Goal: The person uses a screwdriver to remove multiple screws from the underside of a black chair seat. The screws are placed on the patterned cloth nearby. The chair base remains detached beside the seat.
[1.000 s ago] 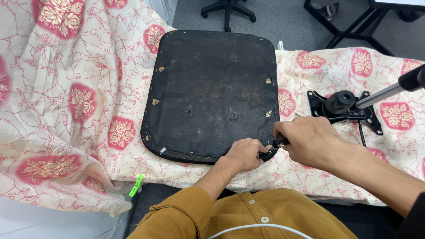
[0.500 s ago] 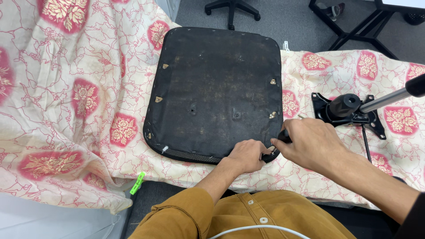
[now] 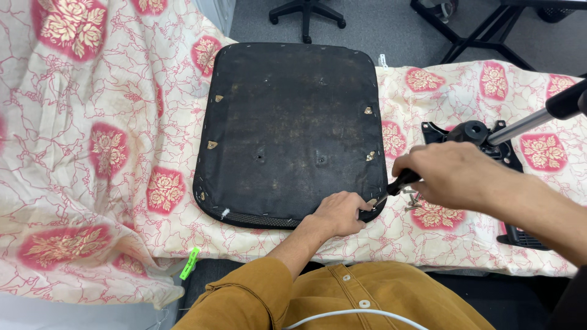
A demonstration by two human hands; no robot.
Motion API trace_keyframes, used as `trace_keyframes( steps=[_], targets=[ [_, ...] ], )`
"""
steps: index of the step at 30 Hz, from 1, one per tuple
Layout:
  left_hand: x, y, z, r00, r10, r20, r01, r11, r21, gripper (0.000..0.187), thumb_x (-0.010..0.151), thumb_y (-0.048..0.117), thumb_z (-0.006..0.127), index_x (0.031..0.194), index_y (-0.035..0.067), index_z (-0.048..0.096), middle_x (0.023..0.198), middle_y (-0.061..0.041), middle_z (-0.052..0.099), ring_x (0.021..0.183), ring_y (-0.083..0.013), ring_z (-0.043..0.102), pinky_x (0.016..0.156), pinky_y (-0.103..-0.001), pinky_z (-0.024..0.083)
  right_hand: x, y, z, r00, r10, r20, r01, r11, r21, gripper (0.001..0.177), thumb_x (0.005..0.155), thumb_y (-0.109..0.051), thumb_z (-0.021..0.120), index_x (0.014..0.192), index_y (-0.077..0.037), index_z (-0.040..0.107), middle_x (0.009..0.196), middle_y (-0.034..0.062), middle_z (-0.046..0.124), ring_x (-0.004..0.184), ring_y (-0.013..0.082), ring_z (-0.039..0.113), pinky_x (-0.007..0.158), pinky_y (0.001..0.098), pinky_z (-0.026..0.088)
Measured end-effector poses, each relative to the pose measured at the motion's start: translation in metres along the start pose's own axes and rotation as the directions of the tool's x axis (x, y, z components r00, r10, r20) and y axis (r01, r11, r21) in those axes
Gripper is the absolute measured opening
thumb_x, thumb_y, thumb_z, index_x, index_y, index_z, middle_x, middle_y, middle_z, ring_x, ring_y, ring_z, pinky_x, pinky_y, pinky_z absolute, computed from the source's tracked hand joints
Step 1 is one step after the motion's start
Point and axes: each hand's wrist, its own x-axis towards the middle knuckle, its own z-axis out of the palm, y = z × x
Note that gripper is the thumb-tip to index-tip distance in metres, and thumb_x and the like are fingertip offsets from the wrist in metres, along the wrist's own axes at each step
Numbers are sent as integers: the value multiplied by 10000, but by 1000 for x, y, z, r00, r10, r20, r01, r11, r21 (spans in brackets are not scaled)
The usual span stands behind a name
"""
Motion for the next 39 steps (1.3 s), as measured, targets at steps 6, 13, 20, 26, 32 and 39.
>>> trace_keyframes(
  steps=[6, 13, 20, 26, 32, 39],
  targets=[
    [-2, 3, -1, 1000, -28, 7, 28, 1000, -10, 512, 820, 166, 775, 1324, 170, 686, 966, -72, 754, 986, -213, 717, 935, -372, 541, -6, -15, 18, 999, -35, 1, 35, 997, -72, 334, 879, -166, 662, 1207, -180, 721, 958, 139, 749, 918, 313, 737, 837, 456, 579],
    [-3, 2, 1, 999, -21, -32, 20, 999, -41, 462, 837, 108, 728, 1293, 181, 718, 1050, -107, 761, 1050, -241, 708, 993, -380, 518, -5, -19, 21, 999, 28, -31, -25, 996, 86, 262, 861, -183, 681, 1101, -109, 754, 850, 170, 759, 831, 323, 754, 808, 457, 585],
    [-2, 1, 2, 999, -34, -27, 32, 999, -44, 449, 851, 129, 719, 1293, 206, 712, 1098, -131, 758, 1088, -266, 701, 1008, -391, 510, -2, -14, 31, 995, 100, 4, -100, 987, 127, 337, 966, -339, 588, 1003, -70, 787, 812, 195, 768, 806, 351, 753, 829, 470, 580],
    [-3, 2, -4, 999, -22, -32, 21, 999, -48, 420, 862, 153, 710, 1277, 221, 731, 1104, -135, 754, 1095, -277, 692, 1013, -398, 502, 4, -3, 31, 963, 245, 108, -261, 949, 177, 416, 1000, -467, 502, 1166, -159, 728, 874, 102, 828, 934, 274, 776, 924, 443, 567],
    [-9, 9, -10, 995, -97, -5, 95, 986, -136, 449, 898, 208, 674, 1347, 186, 674, 1102, -127, 774, 1052, -262, 727, 1004, -379, 524, 9, 25, 13, 936, 323, 141, -343, 927, 153, 371, 950, -473, 629, 1243, -280, 749, 1006, 54, 818, 980, 198, 791, 946, 416, 583],
    [5, -6, -9, 961, 107, -256, -69, 986, 155, 752, 866, 300, 739, 1508, 43, 444, 1637, -207, 256, 1541, -355, 163, 1251, -518, 122, 23, 46, 7, 936, 350, -20, -344, 927, 148, 287, 918, -355, 721, 1191, -298, 788, 961, 51, 833, 911, 214, 786, 850, 395, 619]
  ],
)
